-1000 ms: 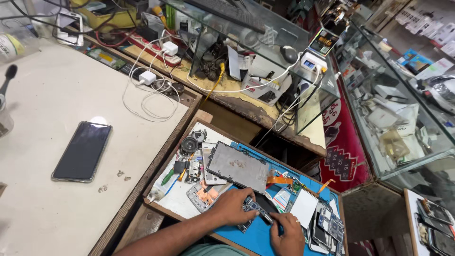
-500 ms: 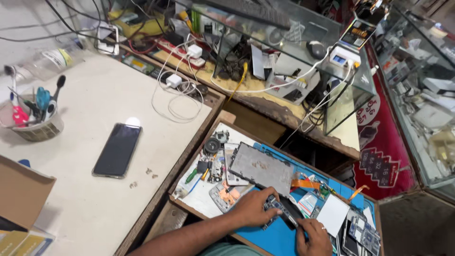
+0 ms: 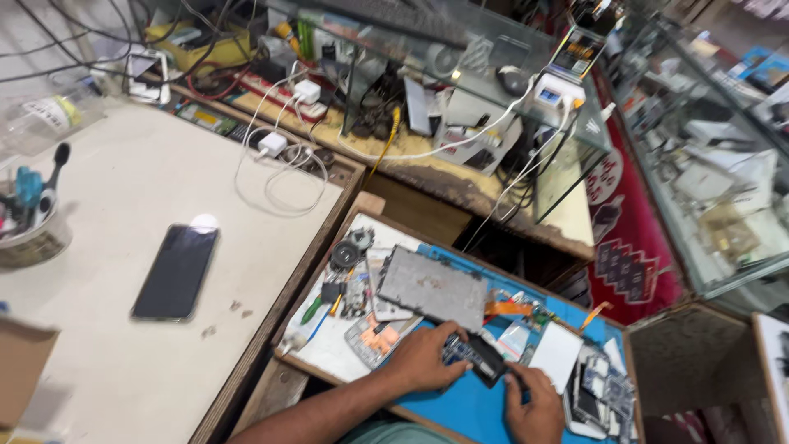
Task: The person is repairing an electronic device, likely a smartphone, by manipulating its internal components. They use tools to adjust and connect parts on the circuit board.
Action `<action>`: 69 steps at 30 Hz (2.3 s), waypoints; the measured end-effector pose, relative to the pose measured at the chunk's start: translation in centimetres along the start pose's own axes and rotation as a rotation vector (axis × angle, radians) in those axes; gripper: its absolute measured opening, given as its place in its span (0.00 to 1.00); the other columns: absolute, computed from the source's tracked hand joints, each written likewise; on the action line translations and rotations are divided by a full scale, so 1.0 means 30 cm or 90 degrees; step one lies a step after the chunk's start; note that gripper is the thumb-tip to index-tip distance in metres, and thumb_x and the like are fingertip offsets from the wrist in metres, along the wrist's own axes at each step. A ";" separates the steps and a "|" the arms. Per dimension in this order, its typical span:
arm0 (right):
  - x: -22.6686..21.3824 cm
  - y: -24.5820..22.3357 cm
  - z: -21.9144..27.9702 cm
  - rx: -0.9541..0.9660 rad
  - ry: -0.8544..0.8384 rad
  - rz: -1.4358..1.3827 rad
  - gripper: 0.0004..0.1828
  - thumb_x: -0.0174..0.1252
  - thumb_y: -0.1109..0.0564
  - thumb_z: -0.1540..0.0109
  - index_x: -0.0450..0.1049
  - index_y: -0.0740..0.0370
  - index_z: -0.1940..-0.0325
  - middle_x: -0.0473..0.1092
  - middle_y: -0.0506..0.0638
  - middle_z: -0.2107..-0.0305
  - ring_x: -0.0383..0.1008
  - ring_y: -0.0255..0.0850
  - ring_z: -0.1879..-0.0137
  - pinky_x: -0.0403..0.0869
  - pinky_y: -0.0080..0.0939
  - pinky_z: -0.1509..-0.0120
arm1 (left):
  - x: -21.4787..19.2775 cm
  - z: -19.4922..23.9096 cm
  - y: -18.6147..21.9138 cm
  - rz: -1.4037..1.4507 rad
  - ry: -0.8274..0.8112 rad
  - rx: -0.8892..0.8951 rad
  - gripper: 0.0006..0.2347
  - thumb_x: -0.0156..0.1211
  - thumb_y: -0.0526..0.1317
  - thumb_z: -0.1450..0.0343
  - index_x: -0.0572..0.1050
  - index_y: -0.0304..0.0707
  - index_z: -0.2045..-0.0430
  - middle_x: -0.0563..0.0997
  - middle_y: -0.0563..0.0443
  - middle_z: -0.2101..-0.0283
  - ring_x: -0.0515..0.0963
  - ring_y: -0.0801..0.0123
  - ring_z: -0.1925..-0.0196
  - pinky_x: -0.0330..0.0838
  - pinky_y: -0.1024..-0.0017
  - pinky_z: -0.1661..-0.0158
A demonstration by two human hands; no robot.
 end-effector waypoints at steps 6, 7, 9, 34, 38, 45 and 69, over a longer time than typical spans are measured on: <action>0.001 0.015 -0.032 0.138 -0.120 0.006 0.13 0.66 0.56 0.45 0.84 0.52 0.57 0.75 0.51 0.71 0.78 0.43 0.71 0.75 0.41 0.64 | 0.003 -0.019 0.031 -0.051 -0.058 0.060 0.18 0.69 0.50 0.37 0.75 0.48 0.56 0.79 0.44 0.78 0.81 0.48 0.66 0.73 0.53 0.63; -0.009 0.008 -0.030 0.126 -0.116 0.010 0.13 0.65 0.56 0.45 0.83 0.53 0.56 0.75 0.51 0.72 0.77 0.44 0.72 0.74 0.42 0.65 | 0.010 -0.021 0.027 -0.049 -0.055 0.050 0.18 0.70 0.50 0.37 0.75 0.48 0.56 0.79 0.43 0.77 0.81 0.48 0.66 0.73 0.53 0.63; -0.013 -0.027 -0.017 0.099 -0.124 0.005 0.13 0.65 0.56 0.44 0.82 0.54 0.55 0.73 0.52 0.72 0.74 0.45 0.73 0.72 0.43 0.67 | 0.011 -0.005 0.010 -0.057 -0.047 0.065 0.19 0.70 0.49 0.37 0.75 0.47 0.54 0.79 0.41 0.75 0.81 0.45 0.65 0.72 0.51 0.63; -0.019 -0.024 -0.014 0.141 -0.152 0.050 0.15 0.64 0.54 0.43 0.83 0.50 0.52 0.73 0.50 0.70 0.79 0.45 0.65 0.76 0.45 0.61 | 0.029 -0.016 -0.003 -0.070 -0.056 0.073 0.20 0.70 0.49 0.37 0.74 0.40 0.56 0.79 0.40 0.76 0.80 0.45 0.67 0.72 0.51 0.64; 0.002 0.013 -0.014 0.144 -0.170 0.056 0.18 0.62 0.55 0.43 0.83 0.46 0.48 0.73 0.49 0.67 0.81 0.41 0.63 0.78 0.42 0.59 | 0.030 -0.020 -0.008 -0.071 -0.080 0.068 0.20 0.70 0.49 0.36 0.73 0.41 0.55 0.78 0.41 0.76 0.80 0.46 0.66 0.72 0.52 0.63; 0.006 0.027 -0.023 0.249 -0.269 0.091 0.22 0.60 0.54 0.41 0.81 0.42 0.43 0.73 0.47 0.67 0.81 0.36 0.66 0.79 0.39 0.59 | 0.024 -0.021 0.002 -0.068 -0.096 0.054 0.20 0.68 0.49 0.35 0.73 0.41 0.55 0.77 0.45 0.79 0.81 0.49 0.67 0.72 0.54 0.63; -0.058 -0.072 -0.037 0.221 -0.237 0.064 0.23 0.59 0.56 0.42 0.80 0.44 0.43 0.71 0.47 0.68 0.77 0.41 0.68 0.76 0.43 0.62 | 0.020 -0.008 0.027 -0.091 -0.093 0.086 0.22 0.72 0.49 0.38 0.78 0.42 0.52 0.77 0.44 0.52 0.81 0.51 0.53 0.74 0.58 0.54</action>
Point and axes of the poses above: each hand's wrist, its own z-axis away from the middle knuckle, its own x-axis out of the palm, y = z × x, the point moved 1 cm from there along -z, towards the middle knuckle
